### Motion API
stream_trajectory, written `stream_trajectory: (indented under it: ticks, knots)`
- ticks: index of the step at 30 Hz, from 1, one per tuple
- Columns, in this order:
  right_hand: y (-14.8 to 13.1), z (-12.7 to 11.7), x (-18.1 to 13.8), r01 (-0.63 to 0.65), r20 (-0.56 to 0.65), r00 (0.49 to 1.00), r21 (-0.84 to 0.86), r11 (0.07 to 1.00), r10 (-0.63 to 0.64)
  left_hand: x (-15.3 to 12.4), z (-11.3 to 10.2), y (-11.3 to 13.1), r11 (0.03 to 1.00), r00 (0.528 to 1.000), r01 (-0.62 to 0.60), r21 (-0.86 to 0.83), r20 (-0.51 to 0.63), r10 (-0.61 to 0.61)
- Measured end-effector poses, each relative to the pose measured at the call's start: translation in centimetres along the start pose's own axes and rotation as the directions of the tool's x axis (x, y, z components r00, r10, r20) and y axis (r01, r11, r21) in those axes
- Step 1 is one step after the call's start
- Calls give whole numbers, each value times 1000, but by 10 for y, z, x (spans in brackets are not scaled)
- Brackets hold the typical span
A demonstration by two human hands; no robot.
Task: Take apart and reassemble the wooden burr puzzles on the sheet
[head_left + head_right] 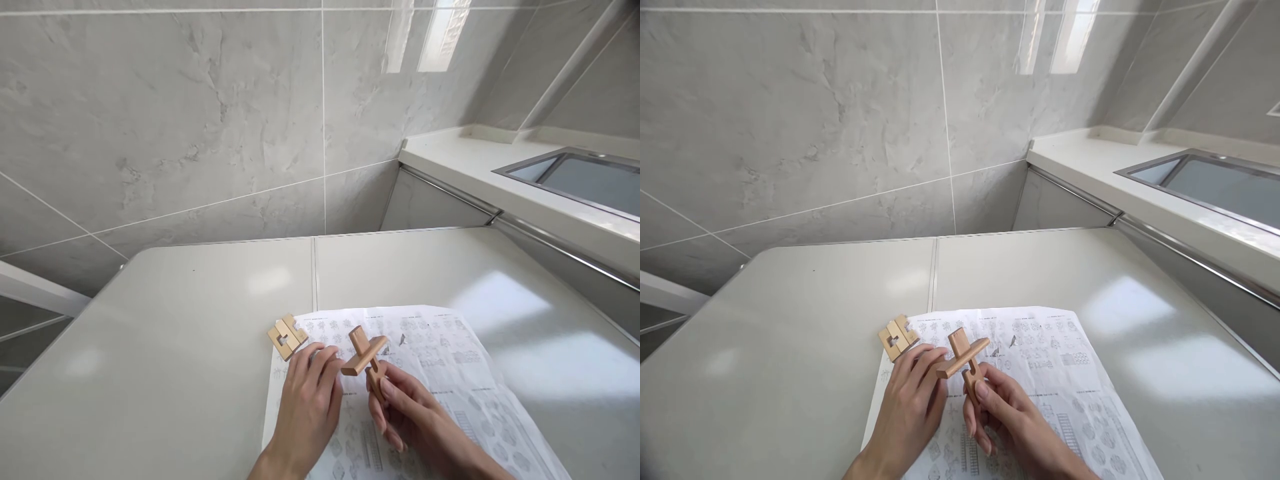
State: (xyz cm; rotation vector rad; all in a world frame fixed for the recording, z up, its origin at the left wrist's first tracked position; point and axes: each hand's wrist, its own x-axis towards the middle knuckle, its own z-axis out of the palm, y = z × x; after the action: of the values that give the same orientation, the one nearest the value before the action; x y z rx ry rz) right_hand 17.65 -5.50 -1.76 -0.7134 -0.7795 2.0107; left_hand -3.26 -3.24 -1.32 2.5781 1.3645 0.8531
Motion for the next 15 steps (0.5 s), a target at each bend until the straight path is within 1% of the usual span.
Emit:
stream_trajectory:
  ticks: [5, 11, 13, 15]
  knots:
    - [0, 0, 0, -5, 8, 1000, 5, 1000, 5, 1, 0, 0, 998, 996, 56, 19, -69, -55]
    - [0, -1, 0, -15, 8, 1000, 5, 1000, 15, 1, -2, -2, 994, 990, 106, 22, -95, -103]
    - [0, -2, 0, -16, 10, 1000, 9, 1000, 16, 2, -3, -4, 994, 988, 111, 2, -112, -111]
    - [1, -3, -1, -15, 11, 1000, 10, 1000, 15, 1, -4, -4, 992, 985, 110, -70, -128, -118]
